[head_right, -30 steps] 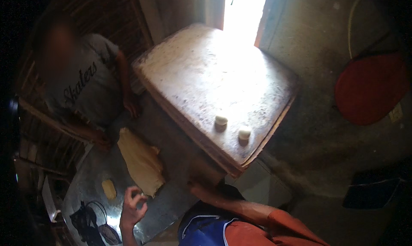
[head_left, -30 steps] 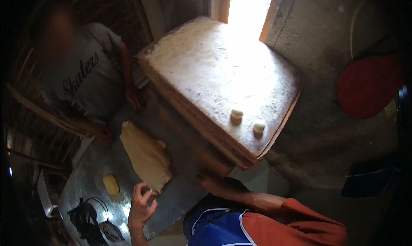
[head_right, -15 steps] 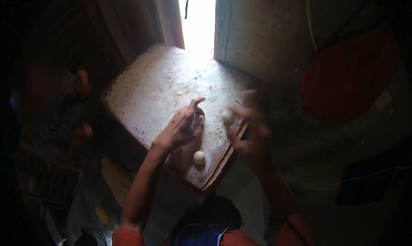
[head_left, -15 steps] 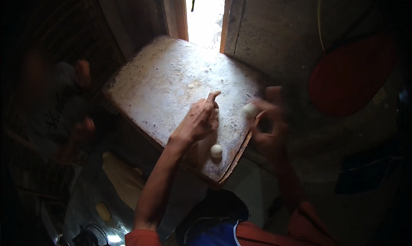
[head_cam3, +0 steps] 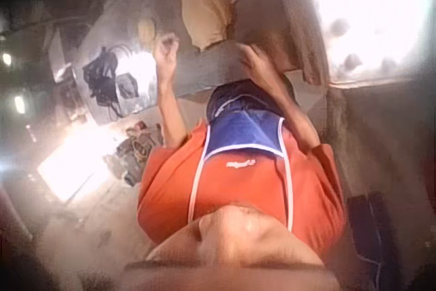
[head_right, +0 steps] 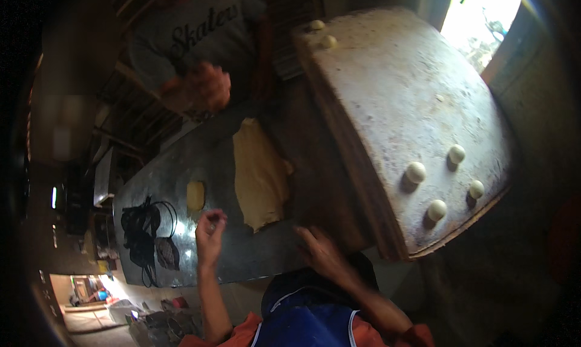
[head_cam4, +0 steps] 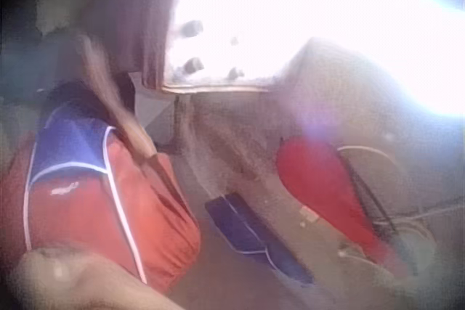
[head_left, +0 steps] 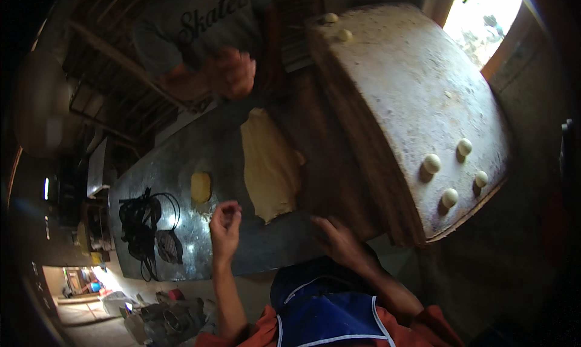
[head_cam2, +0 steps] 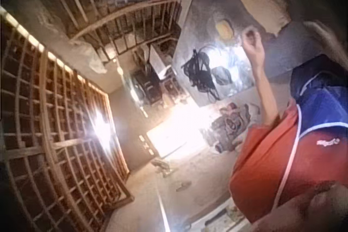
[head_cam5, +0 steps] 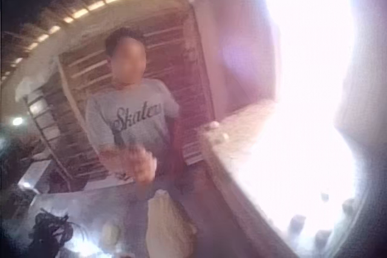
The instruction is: The person rolls small pieces of dough into balls and places them on a wooden board. Another person flattens a larger piece of dough on the table. The process is repeated continuously throughout the clip.
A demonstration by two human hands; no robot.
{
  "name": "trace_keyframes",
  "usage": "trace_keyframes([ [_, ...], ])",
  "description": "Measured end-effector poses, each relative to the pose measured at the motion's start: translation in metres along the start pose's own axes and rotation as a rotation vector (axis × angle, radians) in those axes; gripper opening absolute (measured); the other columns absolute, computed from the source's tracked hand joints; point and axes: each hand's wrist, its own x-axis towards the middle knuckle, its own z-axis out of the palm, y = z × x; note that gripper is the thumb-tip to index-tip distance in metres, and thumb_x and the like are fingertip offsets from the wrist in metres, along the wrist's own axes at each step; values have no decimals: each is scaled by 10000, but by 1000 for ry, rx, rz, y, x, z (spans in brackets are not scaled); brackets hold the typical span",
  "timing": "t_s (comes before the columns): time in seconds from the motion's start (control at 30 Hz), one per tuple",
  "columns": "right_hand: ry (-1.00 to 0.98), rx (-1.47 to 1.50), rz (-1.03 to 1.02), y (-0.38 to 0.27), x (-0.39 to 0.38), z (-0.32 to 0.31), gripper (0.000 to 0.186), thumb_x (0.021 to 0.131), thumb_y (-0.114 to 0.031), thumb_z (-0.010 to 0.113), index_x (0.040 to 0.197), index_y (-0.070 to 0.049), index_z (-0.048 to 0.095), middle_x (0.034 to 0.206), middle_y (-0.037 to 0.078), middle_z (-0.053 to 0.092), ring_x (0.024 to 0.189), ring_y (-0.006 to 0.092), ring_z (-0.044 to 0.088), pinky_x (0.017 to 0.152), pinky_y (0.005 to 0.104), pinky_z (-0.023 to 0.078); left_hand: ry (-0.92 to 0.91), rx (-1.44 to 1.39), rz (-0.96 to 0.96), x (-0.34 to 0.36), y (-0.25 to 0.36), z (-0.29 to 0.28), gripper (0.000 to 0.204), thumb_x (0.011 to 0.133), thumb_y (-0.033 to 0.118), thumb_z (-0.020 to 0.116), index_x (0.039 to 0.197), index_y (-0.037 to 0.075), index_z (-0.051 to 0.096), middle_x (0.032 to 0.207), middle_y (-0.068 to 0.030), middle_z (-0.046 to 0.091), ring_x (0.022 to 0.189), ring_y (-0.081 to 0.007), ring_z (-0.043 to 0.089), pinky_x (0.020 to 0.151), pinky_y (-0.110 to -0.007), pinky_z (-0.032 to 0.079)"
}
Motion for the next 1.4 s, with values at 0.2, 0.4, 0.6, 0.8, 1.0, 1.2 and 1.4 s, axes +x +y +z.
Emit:
trace_keyframes([
  [0.2, -25, -220, 45, 30, 68, 55, 520, 895, -93, 736, 1363, -44, 516, 1133, 255, 628, 1032, 458, 634, 870, 494, 532, 182, 402, 169, -55, -69, 70, 302, 869, 32, 752, 1156, 30, 655, 1096, -138, 639, 959, -283, 669, 837, -382, 567],
  [0.4, -253, 377, 619, 19, 44, 83, 417, 1050, -316, 586, 1289, 25, 597, 1166, 220, 686, 1076, 336, 656, 912, 429, 528, 200, 426, 298, -12, -97, 109, 347, 811, 19, 769, 1147, 40, 684, 1074, -139, 643, 959, -340, 675, 799, -438, 570],
  [0.6, -345, 1263, 845, 11, 79, 123, 531, 1105, -436, 465, 1258, 41, 641, 1113, 116, 688, 1029, 218, 657, 944, 366, 520, 134, 198, 145, -74, -48, 67, 264, 838, 94, 777, 1082, 11, 719, 905, -128, 713, 771, -348, 700, 725, -413, 586],
  [0.8, -262, 179, 486, 6, 41, 113, 341, 1066, -255, 525, 1110, 60, 647, 797, 160, 675, 771, 284, 680, 720, 418, 504, -209, -468, -611, -72, -76, 40, 446, 1055, 341, 559, 1246, -52, 653, 961, -151, 765, 877, -278, 755, 933, -382, 556],
  [1.0, -101, -246, 146, -38, 15, 91, 187, 1008, -128, 567, 890, -6, 488, 758, 259, 611, 748, 476, 637, 618, 523, 472, -429, -1408, -1123, -11, -80, 113, 239, 1040, 288, 521, 876, 121, 569, 632, 30, 475, 572, -141, 514, 738, -347, 527],
  [1.2, -662, 335, 6, -66, 35, 15, 196, 1042, -157, 559, 1136, 13, 581, 919, 159, 697, 851, 282, 670, 802, 379, 536, -287, -1033, -985, -25, -93, 101, 223, 1007, 330, 564, 886, 147, 527, 621, 45, 357, 496, -89, 359, 499, -280, 361],
  [1.4, -584, 728, 115, -60, 133, 85, 306, 1065, -295, 583, 1155, -28, 700, 924, 65, 679, 887, 159, 624, 836, 318, 511, -233, -280, -315, -58, -145, 92, 367, 1055, 357, 465, 1248, 47, 505, 961, -121, 588, 695, -247, 585, 587, -409, 474],
])
